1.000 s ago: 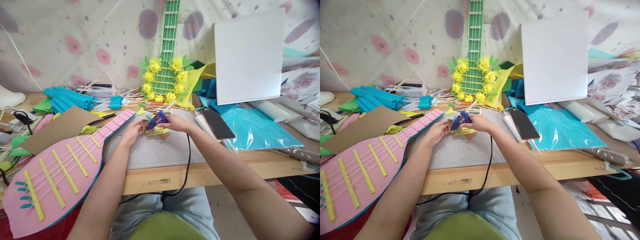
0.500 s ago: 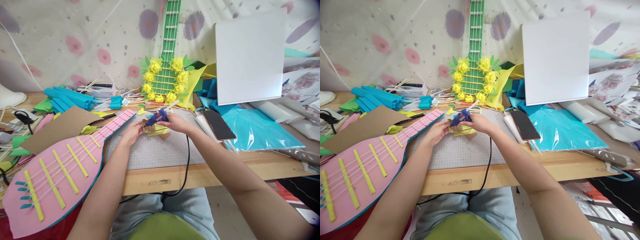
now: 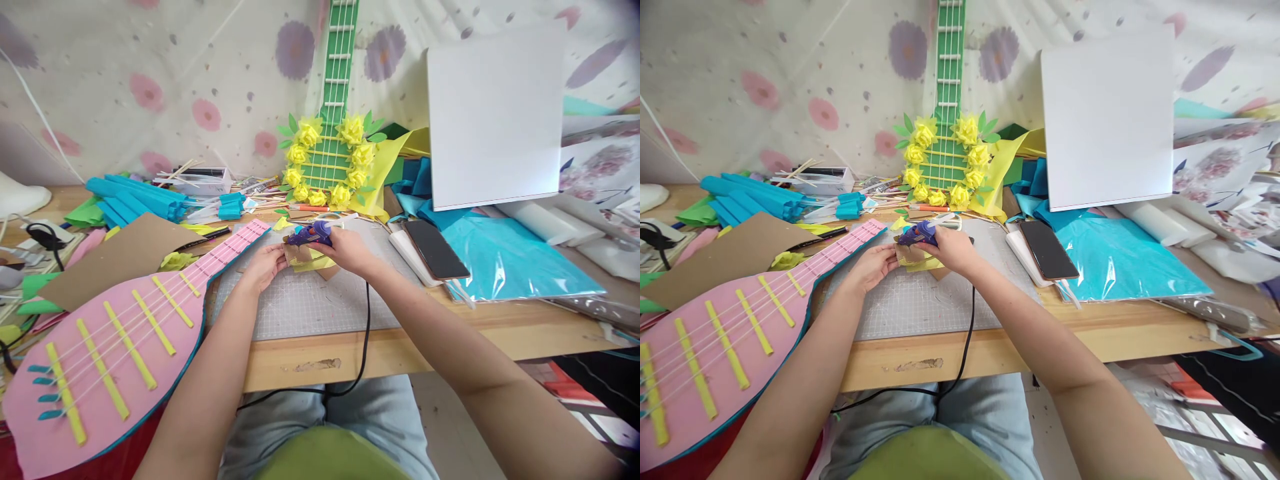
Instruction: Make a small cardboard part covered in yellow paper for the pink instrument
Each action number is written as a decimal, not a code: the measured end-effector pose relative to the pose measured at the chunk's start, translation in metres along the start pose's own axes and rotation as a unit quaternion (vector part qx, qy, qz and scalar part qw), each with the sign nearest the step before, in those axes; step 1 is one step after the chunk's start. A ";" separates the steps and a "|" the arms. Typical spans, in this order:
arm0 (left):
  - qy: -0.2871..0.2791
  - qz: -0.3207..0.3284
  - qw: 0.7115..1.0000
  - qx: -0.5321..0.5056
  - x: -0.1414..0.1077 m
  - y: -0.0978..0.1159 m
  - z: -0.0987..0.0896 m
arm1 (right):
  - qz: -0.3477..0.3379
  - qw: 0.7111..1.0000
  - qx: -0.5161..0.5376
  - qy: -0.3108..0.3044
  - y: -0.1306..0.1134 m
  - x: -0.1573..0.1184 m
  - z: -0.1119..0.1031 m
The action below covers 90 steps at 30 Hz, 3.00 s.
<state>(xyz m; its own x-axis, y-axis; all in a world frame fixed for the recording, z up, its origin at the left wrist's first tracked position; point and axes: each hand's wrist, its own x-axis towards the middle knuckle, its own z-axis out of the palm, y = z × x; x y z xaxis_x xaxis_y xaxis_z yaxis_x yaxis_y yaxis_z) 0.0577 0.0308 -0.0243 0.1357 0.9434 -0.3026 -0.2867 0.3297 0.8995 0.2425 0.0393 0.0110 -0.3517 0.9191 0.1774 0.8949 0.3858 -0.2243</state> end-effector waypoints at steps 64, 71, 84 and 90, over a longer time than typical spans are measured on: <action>-0.024 0.007 0.998 0.061 -0.001 -0.002 -0.005 | -0.127 0.975 -0.122 -0.135 0.017 -0.006 -0.042; -0.021 0.011 0.998 0.053 -0.001 -0.002 -0.005 | -0.090 0.982 -0.090 -0.137 0.017 -0.005 -0.038; -0.019 0.009 0.998 0.057 0.000 -0.002 -0.006 | -0.085 0.992 -0.023 -0.088 0.010 0.001 -0.030; -0.020 0.012 0.998 0.057 0.000 -0.002 -0.008 | -0.075 0.995 -0.036 -0.054 0.018 0.001 -0.023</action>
<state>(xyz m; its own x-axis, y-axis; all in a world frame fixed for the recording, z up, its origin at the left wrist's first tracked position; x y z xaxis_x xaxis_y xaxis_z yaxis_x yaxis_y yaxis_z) 0.0507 0.0306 -0.0285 0.1690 0.9482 -0.2690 -0.1806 0.2981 0.9373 0.2648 0.0454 0.0296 -0.5062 0.8568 0.0988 0.8465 0.5155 -0.1333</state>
